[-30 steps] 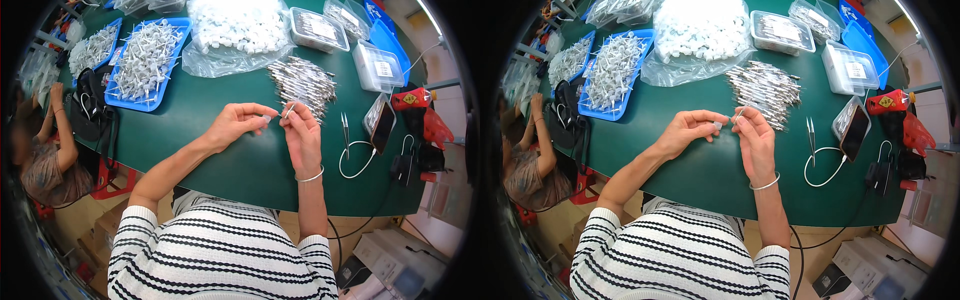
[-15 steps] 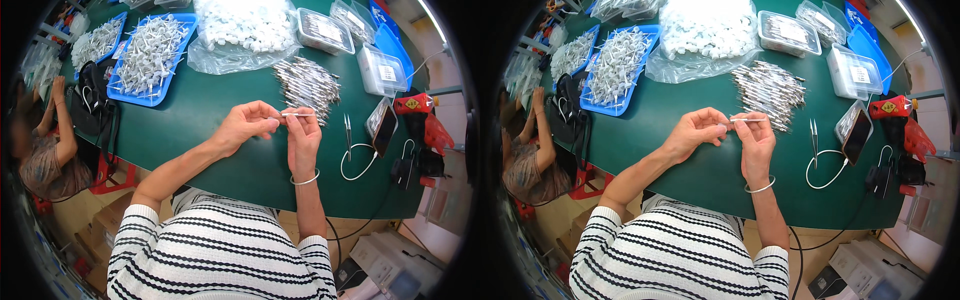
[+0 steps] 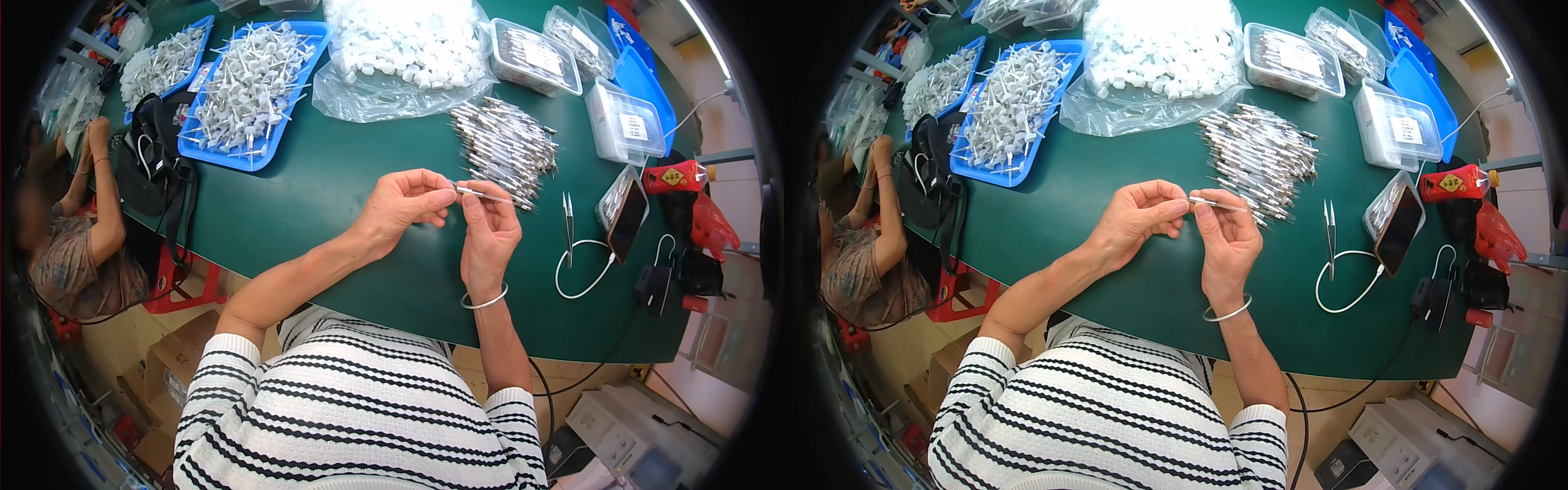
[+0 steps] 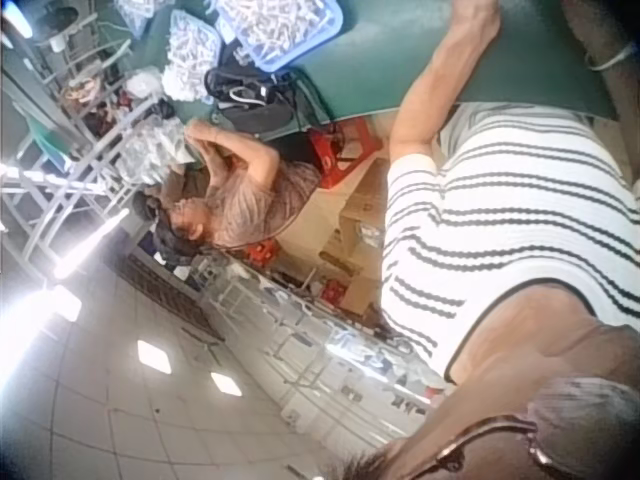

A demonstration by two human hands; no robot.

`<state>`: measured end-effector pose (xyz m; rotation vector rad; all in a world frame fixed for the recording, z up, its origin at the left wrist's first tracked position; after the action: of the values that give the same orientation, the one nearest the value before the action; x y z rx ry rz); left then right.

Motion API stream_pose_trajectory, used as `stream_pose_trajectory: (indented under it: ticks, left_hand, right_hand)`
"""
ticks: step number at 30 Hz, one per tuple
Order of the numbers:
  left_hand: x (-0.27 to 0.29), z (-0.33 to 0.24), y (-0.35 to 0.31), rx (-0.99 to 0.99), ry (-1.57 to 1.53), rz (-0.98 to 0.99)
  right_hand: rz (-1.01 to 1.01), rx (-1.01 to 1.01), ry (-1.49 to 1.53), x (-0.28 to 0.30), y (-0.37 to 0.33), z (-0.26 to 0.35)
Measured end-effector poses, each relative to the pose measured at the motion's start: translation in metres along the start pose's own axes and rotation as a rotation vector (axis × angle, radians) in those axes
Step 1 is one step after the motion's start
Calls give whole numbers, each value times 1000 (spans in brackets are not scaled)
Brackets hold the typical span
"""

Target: The person repeatedly picks up small white plastic caps and metal rods from a green workbench. They insert the metal rods into the caps and place the assembled units into a blue tray. The process is repetitive and involves handling small parts with both hands.

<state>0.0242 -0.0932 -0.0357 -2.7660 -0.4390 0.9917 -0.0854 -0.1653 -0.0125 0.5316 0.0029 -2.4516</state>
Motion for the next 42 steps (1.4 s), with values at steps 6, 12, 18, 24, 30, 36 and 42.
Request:
stream_pose_trajectory:
  ticks: [6,12,18,24,30,36,42]
  left_hand:
    - [-1,-2,-2,-5,-19,10]
    - [4,-8,-4,2,-38,46]
    - [7,-4,-1,58,-98,107]
    - [12,-3,1,38,-92,99]
    - [9,-4,0,72,-43,63]
    - [5,-6,-1,77,62,96]
    - [8,3,3,151,-110,91]
  right_hand:
    - [7,51,-7,-1,0,4]
    - [5,136,-110,1,3,21]
    - [35,143,-266,0,0,21]
    - [41,166,-319,0,0,23]
    - [94,122,-144,-7,2,19]
    - [107,55,-55,-9,2,12]
    - [58,75,-145,2,5,19]
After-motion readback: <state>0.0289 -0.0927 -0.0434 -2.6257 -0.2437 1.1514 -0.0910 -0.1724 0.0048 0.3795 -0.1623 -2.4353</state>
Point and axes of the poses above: each hand's wrist, its own y-axis towards the middle knuckle, its own x-axis out of the back of the hand, z = x × y, the point moved 7 cm from there along y, towards the middle knuckle, and after that the axes turned 5 degrees about z, right-handed, at the moved point
